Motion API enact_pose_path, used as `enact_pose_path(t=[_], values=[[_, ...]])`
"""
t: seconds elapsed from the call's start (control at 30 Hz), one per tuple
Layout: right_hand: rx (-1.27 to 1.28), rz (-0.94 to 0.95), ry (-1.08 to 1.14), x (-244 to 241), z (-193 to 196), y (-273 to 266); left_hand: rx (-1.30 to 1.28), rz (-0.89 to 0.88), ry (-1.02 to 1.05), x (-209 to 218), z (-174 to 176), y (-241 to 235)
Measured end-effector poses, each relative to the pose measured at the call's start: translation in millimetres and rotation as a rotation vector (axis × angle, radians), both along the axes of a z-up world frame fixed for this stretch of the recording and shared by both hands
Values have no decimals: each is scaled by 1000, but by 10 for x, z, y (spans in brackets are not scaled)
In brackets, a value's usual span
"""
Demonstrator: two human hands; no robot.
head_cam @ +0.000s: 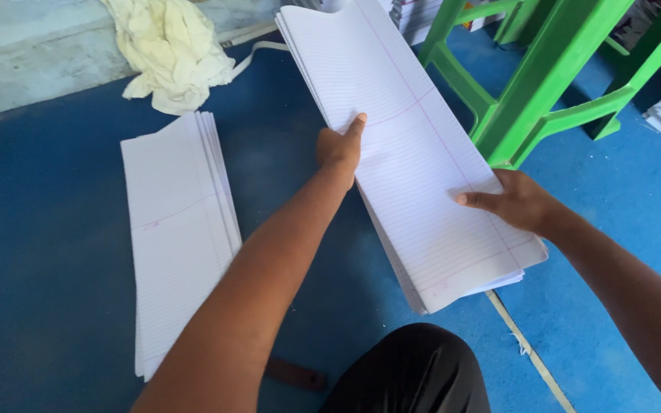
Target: The person folds lined paper sheets in half lengthwise, presses the crease with a small wooden tool, and stacks the folded sheets. The person repeats this process for multiple sheets, aligning and stacking them into a neat pile.
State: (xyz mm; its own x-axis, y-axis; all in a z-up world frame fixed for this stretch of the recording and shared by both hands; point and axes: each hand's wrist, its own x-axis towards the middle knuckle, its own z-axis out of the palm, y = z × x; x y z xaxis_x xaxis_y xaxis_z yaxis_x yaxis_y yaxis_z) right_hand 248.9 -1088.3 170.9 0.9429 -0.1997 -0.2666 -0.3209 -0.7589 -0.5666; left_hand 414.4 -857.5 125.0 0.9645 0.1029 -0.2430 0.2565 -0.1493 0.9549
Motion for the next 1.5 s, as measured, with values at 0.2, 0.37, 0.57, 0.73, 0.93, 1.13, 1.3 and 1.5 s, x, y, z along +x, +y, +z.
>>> enact_pose_path(t=[0.2,0.37,0.57,0.73,0.93,1.13,1.3,1.5], values=[[-33,-66,78,-69,-292,-422,68,-16,38,-28,-176,-407],[-20,-92,82,-180,-482,-670,94,-74,48,-48,-234,-654],[-34,-113,67,-182,-639,-833,101,-113,129,-34,-302,-851],[-3,-113,73,-145,-813,-874,74,-117,164,37,-437,-946],[-29,-123,119,-73,-1028,-938,150,-140,162,224,-758,-1055],[-31,-57,183,7,-1295,-929,193,-159,217,335,-1143,-986],[18,-92,206,45,-1364,-933,147,-207,273,398,-1290,-909],[-125,-67,264,74,-1362,-876,-72,-199,314,472,-1399,-843]])
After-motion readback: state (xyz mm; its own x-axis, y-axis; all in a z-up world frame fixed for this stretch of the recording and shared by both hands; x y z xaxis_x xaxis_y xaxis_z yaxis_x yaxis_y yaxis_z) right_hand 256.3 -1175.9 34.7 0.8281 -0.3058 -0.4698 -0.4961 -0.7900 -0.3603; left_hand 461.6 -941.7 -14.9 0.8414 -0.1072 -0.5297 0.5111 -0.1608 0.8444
